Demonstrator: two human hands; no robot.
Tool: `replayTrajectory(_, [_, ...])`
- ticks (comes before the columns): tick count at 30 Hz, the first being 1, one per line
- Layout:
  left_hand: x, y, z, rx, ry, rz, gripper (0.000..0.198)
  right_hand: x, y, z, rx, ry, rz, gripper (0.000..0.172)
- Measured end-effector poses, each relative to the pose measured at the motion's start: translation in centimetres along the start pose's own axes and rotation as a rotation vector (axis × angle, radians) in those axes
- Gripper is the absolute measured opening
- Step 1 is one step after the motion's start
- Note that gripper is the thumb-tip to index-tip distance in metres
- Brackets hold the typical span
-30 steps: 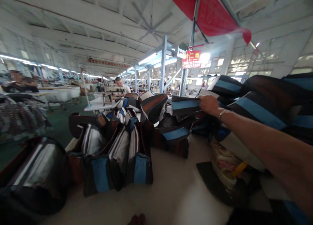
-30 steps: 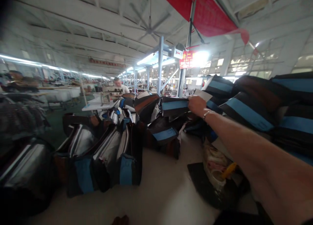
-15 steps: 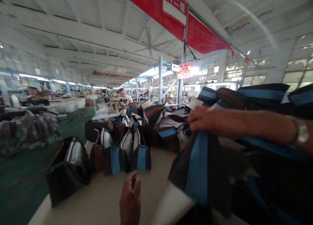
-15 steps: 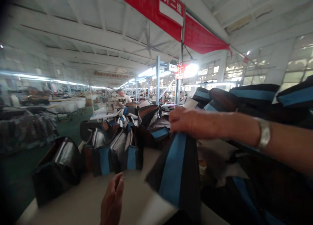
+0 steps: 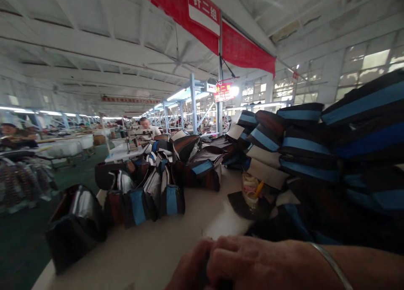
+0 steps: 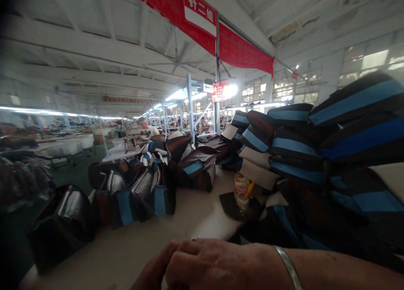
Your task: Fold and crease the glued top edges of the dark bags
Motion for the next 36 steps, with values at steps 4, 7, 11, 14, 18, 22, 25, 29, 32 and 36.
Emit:
replayTrajectory(4, [0.7, -0.1, 1.1, -0.092, 0.072, -0.033, 0.074, 0.1, -0.2, -1.0, -0.002, -0.036, -0.047, 0.005])
replayTrajectory(7, [1.1, -0.4, 1.5, -0.167, 0.117, -0.063, 0.063, -0.6, -2.0, -1.8, 0.060, -0.168, 0.095, 0.025])
replayTrajectory(11, [1.4, 0.1, 1.3, -0.263, 0.178, -0.046, 0.051, 1.3, -8.0, -3.8, 0.463, -0.293, 0.492, 0.075])
replayTrajectory(14, [1.4, 0.7, 1.2, -0.286, 0.185, -0.122, 0.049, 4.1, -9.3, -4.7, 0.546, -0.220, 0.713, 0.063])
replayTrajectory(18, [1.2, 1.2, 1.2, -0.274, 0.221, -0.203, 0.049, 4.7, -8.3, -4.6, 0.471, -0.265, 0.908, 0.048])
replayTrajectory(22, [1.0, 1.2, 1.5, -0.269, 0.264, -0.158, 0.050, 4.2, -8.3, -4.4, 0.487, -0.288, 0.980, 0.043])
replayTrajectory(25, [0.9, 1.2, 1.9, -0.267, 0.279, -0.138, 0.046, 4.0, -8.5, -4.2, 0.496, -0.279, 1.065, 0.044])
replayTrajectory(29, [1.0, 1.3, 2.3, -0.270, 0.284, -0.147, 0.036, 3.5, -9.3, -4.2, 0.563, -0.325, 1.021, 0.044])
replayTrajectory(32, [1.0, 1.5, 2.4, -0.304, 0.285, -0.144, 0.031, 3.7, -9.8, -4.3, 0.621, -0.325, 1.027, 0.039])
replayTrajectory(36, [0.9, 1.8, 2.4, -0.320, 0.281, -0.149, 0.033, 4.8, -10.1, -4.5, 0.647, -0.338, 1.195, 0.031])
Point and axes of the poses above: each hand's wrist, its own z-axis towards the middle knuckle, its own x-axis out of the palm, y = z × x, the point moved 8 cm from there along z, towards the middle knuckle, and after that the axes turned 4 degrees about -x, right-handed, at the moved point
